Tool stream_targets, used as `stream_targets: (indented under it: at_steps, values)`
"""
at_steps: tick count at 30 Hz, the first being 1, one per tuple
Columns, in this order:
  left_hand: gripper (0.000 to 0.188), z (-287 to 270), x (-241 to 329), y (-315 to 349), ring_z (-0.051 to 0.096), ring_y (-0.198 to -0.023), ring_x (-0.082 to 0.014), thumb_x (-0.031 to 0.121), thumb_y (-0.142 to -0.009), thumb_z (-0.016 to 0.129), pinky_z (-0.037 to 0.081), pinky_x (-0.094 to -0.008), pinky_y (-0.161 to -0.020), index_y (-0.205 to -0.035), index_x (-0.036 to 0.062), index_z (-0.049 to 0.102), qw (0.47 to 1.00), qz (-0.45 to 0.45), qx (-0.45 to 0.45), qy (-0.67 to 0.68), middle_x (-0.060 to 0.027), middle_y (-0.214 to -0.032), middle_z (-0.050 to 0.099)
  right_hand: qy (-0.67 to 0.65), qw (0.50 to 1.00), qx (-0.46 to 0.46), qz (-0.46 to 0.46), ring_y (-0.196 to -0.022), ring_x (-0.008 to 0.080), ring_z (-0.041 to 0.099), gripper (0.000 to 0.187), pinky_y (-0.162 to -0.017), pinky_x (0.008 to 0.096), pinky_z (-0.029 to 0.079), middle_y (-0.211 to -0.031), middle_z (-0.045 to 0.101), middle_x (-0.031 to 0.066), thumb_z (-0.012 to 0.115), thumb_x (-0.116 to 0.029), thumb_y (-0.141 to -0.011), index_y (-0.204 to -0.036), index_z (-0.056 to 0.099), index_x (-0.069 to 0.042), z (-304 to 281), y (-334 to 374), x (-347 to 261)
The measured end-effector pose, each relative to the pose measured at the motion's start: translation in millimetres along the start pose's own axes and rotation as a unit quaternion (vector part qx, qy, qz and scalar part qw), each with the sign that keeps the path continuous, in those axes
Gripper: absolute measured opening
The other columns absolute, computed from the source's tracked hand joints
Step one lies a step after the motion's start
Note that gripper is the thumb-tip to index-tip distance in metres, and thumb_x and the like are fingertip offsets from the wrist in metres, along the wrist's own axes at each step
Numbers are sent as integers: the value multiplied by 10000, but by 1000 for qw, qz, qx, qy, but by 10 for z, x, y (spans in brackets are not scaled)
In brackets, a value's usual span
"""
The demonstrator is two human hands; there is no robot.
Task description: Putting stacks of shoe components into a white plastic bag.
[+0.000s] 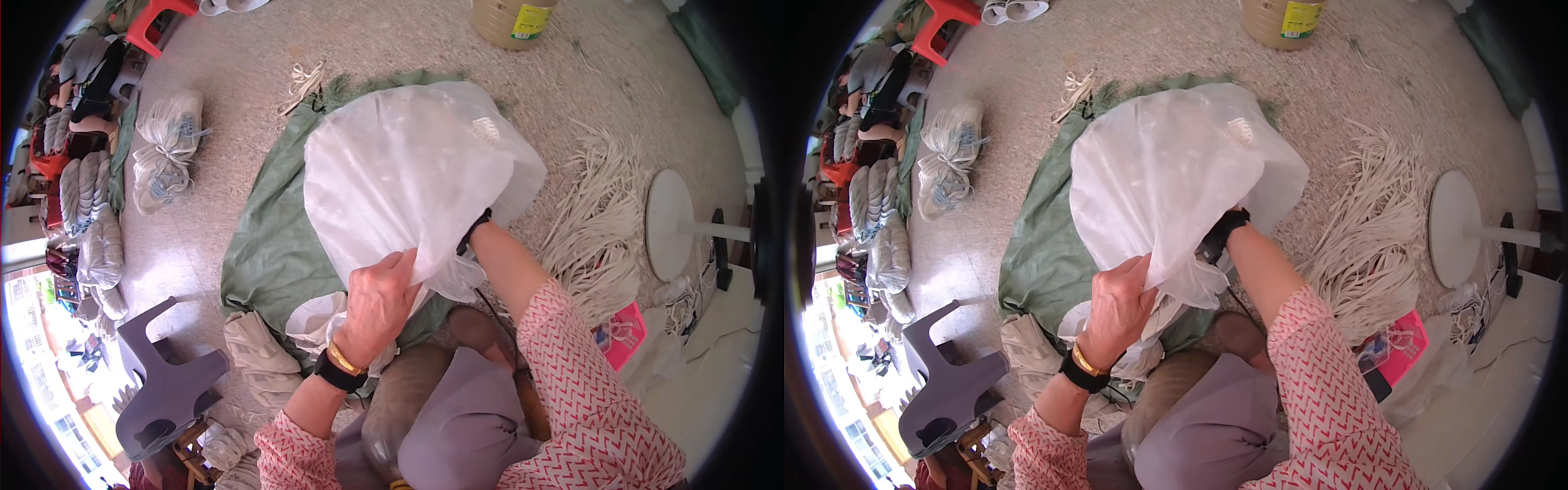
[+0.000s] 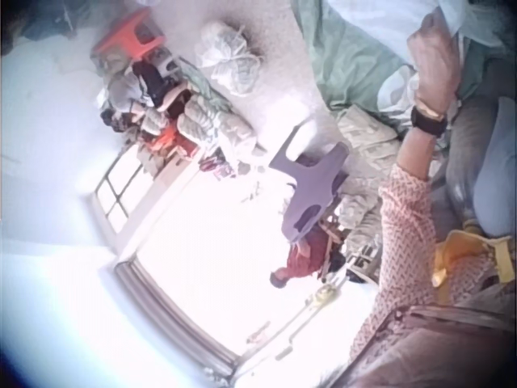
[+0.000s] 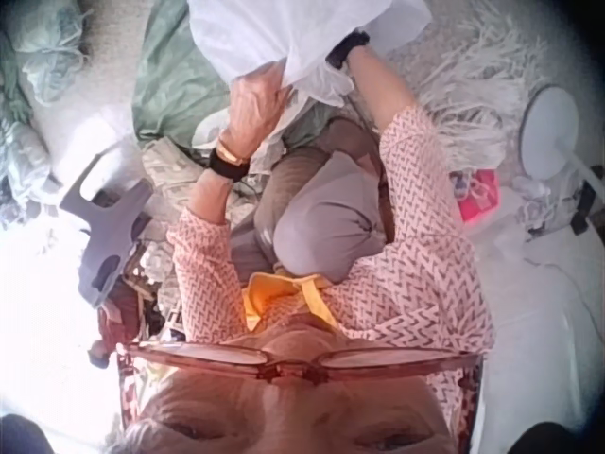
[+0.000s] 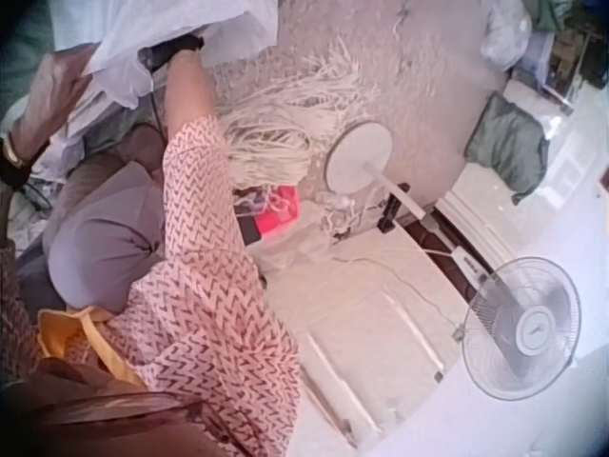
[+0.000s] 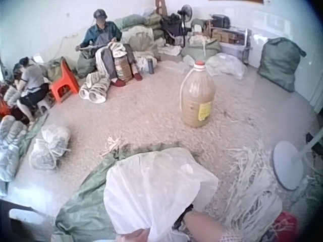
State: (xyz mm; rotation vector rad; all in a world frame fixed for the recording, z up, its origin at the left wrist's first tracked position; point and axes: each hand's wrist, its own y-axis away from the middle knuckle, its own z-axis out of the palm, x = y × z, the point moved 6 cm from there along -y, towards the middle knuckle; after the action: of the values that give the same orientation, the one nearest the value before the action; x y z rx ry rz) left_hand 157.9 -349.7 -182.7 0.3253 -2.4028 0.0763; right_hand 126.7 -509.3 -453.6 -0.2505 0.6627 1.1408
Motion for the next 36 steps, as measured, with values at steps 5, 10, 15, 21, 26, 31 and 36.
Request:
stream_targets:
  at_steps: [5, 10, 15, 21, 26, 31, 36]
  values:
    - [278, 64, -61, -3, 633, -724, -405, 84, -843, 688, 500, -468, -609, -1091, -17, 615, 1000, -10, 13, -2, -176, -834, 624, -146, 989, -13, -14, -1345, 242, 498, 510, -1136, 408, 410, -1501, 487, 93, 461, -303, -1061, -1510, 370, -80, 12, -155, 30]
    - [278, 5, -49, -22, 609, -724, -430, 35, -821, 662, 478, -474, -612, -1088, -21, 606, 998, -51, 20, 0, -195, -809, 614, -294, 955, -25, -29, -1338, 237, 506, 487, -1126, 397, 422, -1484, 506, 100, 457, -280, -1062, -1496, 392, -68, -133, 98, 69]
    - [260, -42, 96, -146, 612, -708, -425, 32, -832, 663, 471, -485, -599, -1074, -7, 578, 996, -40, 78, 17, -184, -780, 600, 78, 982, 144, -93, -1431, 229, 384, 620, -1176, 439, 354, -1542, 430, 56, 590, -249, -1017, -1549, 301, -112, -684, 431, 26]
    - [144, -275, -56, -110, 555, -672, -446, -30, -810, 592, 431, -473, -578, -931, -6, 517, 991, -84, 109, -3, -208, -733, 554, 58, 932, 357, 25, -1233, 228, 588, 475, -1050, 410, 500, -1411, 554, 76, 555, -74, -1002, -1462, 438, -52, -395, 842, -42]
    - [125, -386, -33, -155, 548, -664, -447, -35, -814, 584, 422, -472, -574, -906, -5, 506, 987, -75, 139, -6, -213, -712, 542, 426, 824, 373, -31, -1120, 244, 654, 349, -934, 401, 549, -1267, 648, 108, 558, -93, -985, -1320, 554, 5, -103, 1036, -699]
    - [151, -472, 4, -265, 547, -650, -443, -10, -822, 625, 420, -469, -573, -874, -6, 483, 986, -72, 151, -18, -211, -697, 538, 562, 697, 424, -137, -1095, 235, 660, 290, -887, 374, 538, -1167, 687, 121, 614, -120, -951, -1214, 618, 2, -171, 1321, -1218]
    - [225, -566, 19, -294, 543, -651, -423, -11, -795, 668, 419, -454, -575, -860, 4, 453, 988, -65, 136, -10, -195, -700, 525, 260, 873, 330, -249, -1156, 228, 630, 320, -999, 352, 498, -1241, 663, 65, 581, -155, -999, -1292, 584, -27, -189, 1571, -1536]
